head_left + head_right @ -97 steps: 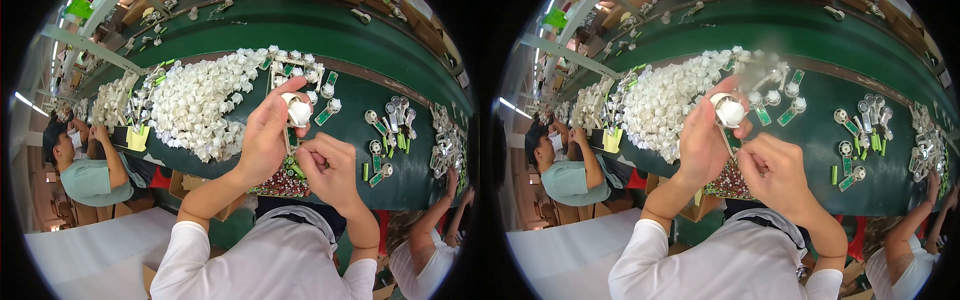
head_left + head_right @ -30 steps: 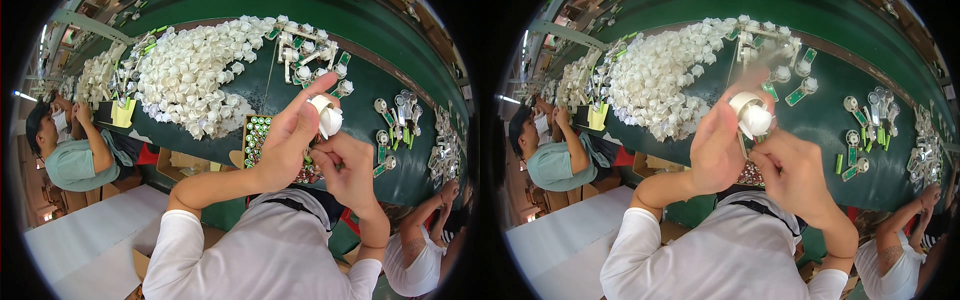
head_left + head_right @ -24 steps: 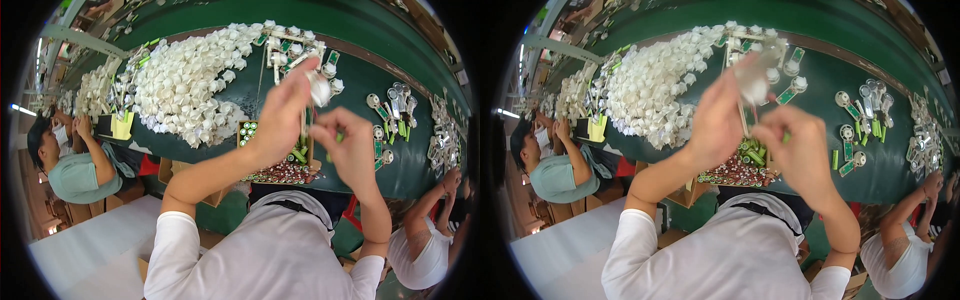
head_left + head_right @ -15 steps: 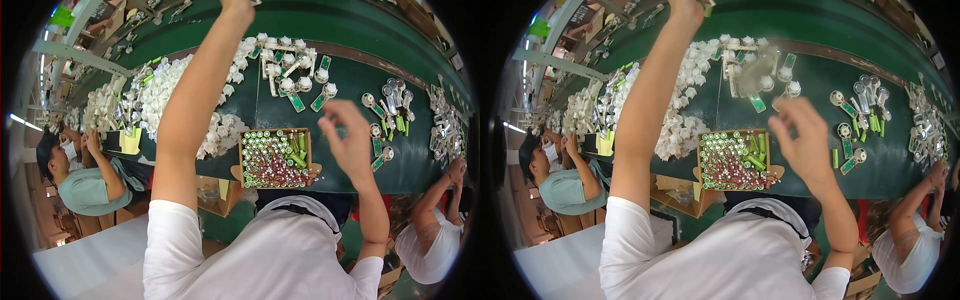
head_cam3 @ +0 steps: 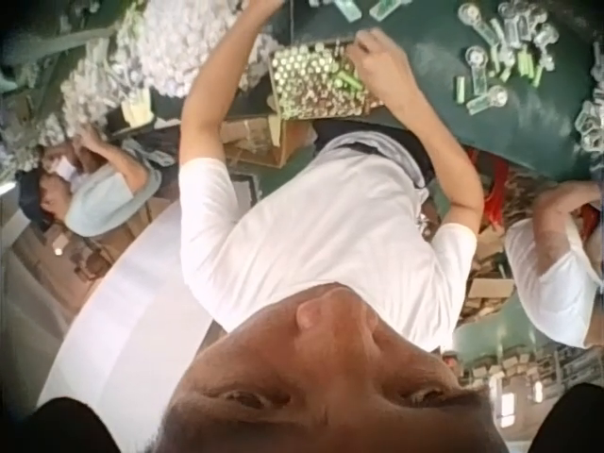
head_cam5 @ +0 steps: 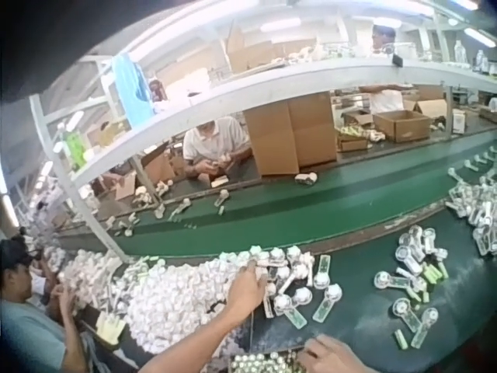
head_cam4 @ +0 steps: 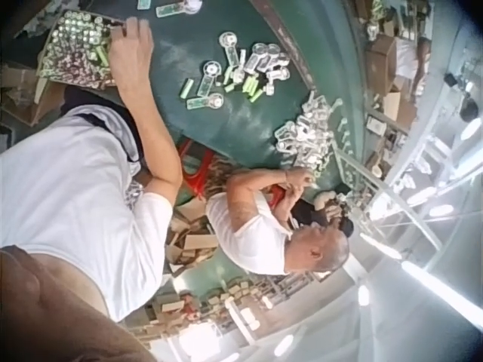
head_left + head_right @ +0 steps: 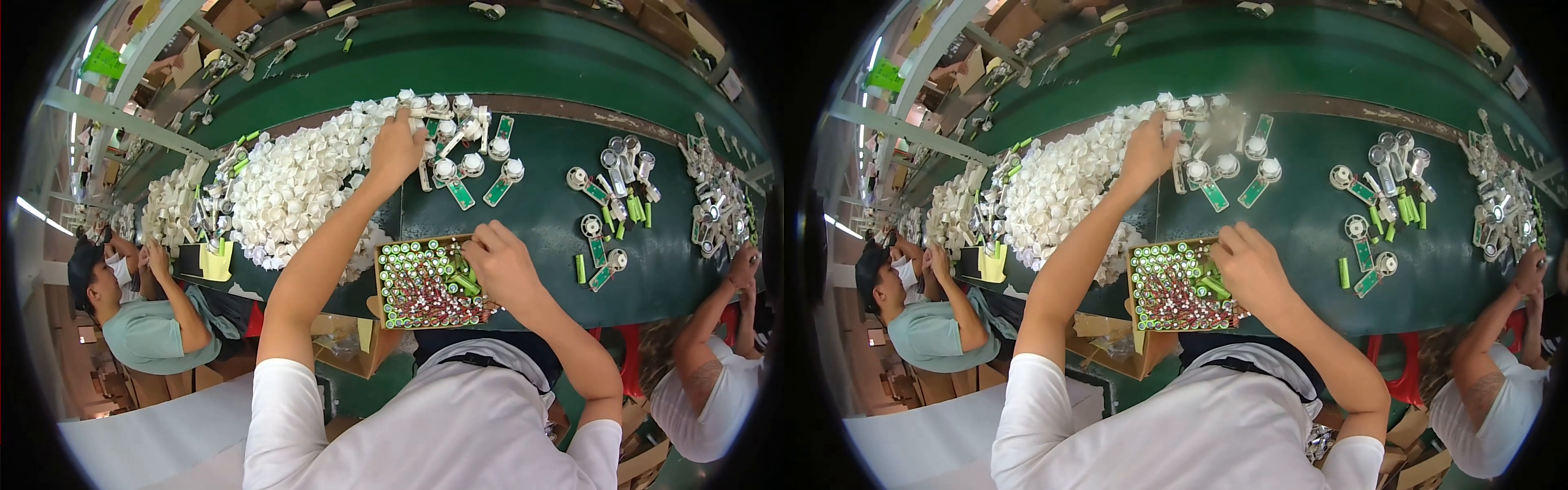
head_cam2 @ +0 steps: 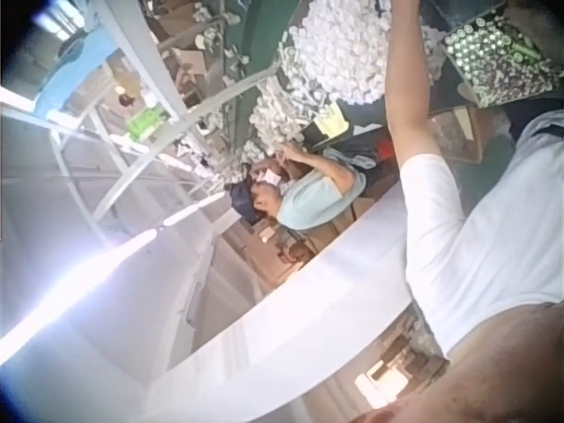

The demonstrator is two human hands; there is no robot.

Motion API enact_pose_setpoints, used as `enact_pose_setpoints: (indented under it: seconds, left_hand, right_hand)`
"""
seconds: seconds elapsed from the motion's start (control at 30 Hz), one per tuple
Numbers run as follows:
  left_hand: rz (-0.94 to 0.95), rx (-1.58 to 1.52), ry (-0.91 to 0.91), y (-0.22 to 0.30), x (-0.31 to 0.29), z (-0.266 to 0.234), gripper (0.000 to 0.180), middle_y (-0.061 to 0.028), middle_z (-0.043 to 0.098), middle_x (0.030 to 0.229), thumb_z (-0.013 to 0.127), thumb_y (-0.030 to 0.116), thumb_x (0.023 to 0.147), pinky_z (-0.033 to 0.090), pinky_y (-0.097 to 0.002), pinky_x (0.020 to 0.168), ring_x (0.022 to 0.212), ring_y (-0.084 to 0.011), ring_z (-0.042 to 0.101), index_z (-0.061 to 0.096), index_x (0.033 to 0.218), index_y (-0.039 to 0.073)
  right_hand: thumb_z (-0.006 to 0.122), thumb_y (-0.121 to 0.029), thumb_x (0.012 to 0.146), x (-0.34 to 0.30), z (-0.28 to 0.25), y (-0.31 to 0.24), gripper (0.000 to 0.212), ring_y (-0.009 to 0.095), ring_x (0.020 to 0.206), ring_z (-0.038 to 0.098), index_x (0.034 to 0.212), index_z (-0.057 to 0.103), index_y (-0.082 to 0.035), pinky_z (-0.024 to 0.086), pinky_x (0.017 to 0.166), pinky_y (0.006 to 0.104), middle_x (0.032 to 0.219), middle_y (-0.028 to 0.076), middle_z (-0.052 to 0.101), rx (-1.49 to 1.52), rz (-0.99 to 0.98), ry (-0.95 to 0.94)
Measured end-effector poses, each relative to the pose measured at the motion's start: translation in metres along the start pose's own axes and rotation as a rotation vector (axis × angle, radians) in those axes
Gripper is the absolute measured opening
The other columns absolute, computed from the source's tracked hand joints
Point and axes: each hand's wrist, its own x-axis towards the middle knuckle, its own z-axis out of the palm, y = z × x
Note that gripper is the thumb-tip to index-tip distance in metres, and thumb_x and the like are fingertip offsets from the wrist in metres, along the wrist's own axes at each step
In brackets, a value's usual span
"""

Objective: The person assembles electronic component housings and PCB components by hand, adding plastic buttons and springs from storage bins into the housings.

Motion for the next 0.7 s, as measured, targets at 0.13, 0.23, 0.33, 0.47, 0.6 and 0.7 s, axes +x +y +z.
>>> enact_pose_setpoints:
  seconds: [0.13, 0.23, 0.33, 0.47, 0.6, 0.7]
  left_hand:
    - [-0.147, 0.073, -0.141, 0.003, 0.012, -0.003, 0.036, -0.0289, 0.063, 0.103, 0.066, 0.015, 0.084, 0.052, -0.0521, 0.080, 0.093, -0.0460, 0.064, 0.056, 0.110, -0.007]
    - [0.015, 0.105, -0.012, -0.011, 0.006, 0.005, 0.036, -0.0274, 0.064, 0.102, 0.064, 0.012, 0.085, 0.052, -0.0518, 0.079, 0.089, -0.0443, 0.064, 0.056, 0.114, -0.008]
    - [0.302, 0.074, 0.491, -0.036, 0.001, 0.002, 0.040, -0.0227, 0.063, 0.097, 0.064, 0.007, 0.085, 0.054, -0.0455, 0.078, 0.085, -0.0409, 0.064, 0.054, 0.121, -0.008]
    - [0.089, -0.444, 0.321, -0.002, -0.006, -0.044, 0.043, -0.0103, 0.059, 0.091, 0.064, 0.004, 0.088, 0.054, -0.0328, 0.074, 0.085, -0.0292, 0.066, 0.049, 0.127, -0.006]
    - [0.043, -1.336, 0.146, 0.024, -0.023, -0.078, 0.042, -0.0044, 0.059, 0.092, 0.063, 0.003, 0.092, 0.056, -0.0306, 0.074, 0.093, -0.0252, 0.068, 0.044, 0.130, -0.001]
    - [-0.114, -1.656, -0.062, 0.048, -0.043, -0.089, 0.037, -0.0150, 0.063, 0.108, 0.061, 0.006, 0.095, 0.057, -0.0369, 0.084, 0.099, -0.0304, 0.068, 0.047, 0.128, 0.001]
  right_hand:
    - [0.073, -0.002, 0.075, 0.006, -0.007, -0.003, 0.010, 0.024, 0.076, 0.057, 0.083, 0.067, -0.001, 0.049, 0.064, 0.0349, 0.079, 0.008, 0.055, 0.224, -0.071, 0.080]
    - [0.071, -0.004, 0.079, 0.008, -0.013, -0.004, 0.009, 0.025, 0.078, 0.060, 0.087, 0.067, -0.001, 0.050, 0.070, 0.0346, 0.084, 0.008, 0.061, 0.391, -0.034, 0.117]
    - [0.069, -0.003, 0.083, 0.017, -0.014, -0.014, 0.013, 0.024, 0.084, 0.065, 0.095, 0.066, 0.000, 0.052, 0.074, 0.0326, 0.089, 0.007, 0.067, 0.550, -0.095, 0.189]
    - [0.057, -0.003, 0.095, 0.031, -0.016, -0.029, 0.007, 0.019, 0.081, 0.065, 0.090, 0.059, 0.002, 0.054, 0.071, 0.0337, 0.085, 0.007, 0.065, 1.281, 0.124, 0.257]
    - [0.055, -0.005, 0.098, 0.047, -0.043, -0.031, 0.010, 0.011, 0.064, 0.060, 0.090, 0.057, 0.001, 0.049, 0.058, 0.0274, 0.074, 0.004, 0.060, 1.585, 0.433, 0.054]
    - [0.062, -0.006, 0.093, 0.047, -0.057, -0.024, 0.010, 0.004, 0.056, 0.049, 0.091, 0.065, 0.003, 0.039, 0.050, 0.0215, 0.071, -0.001, 0.059, 1.176, 0.466, 0.131]
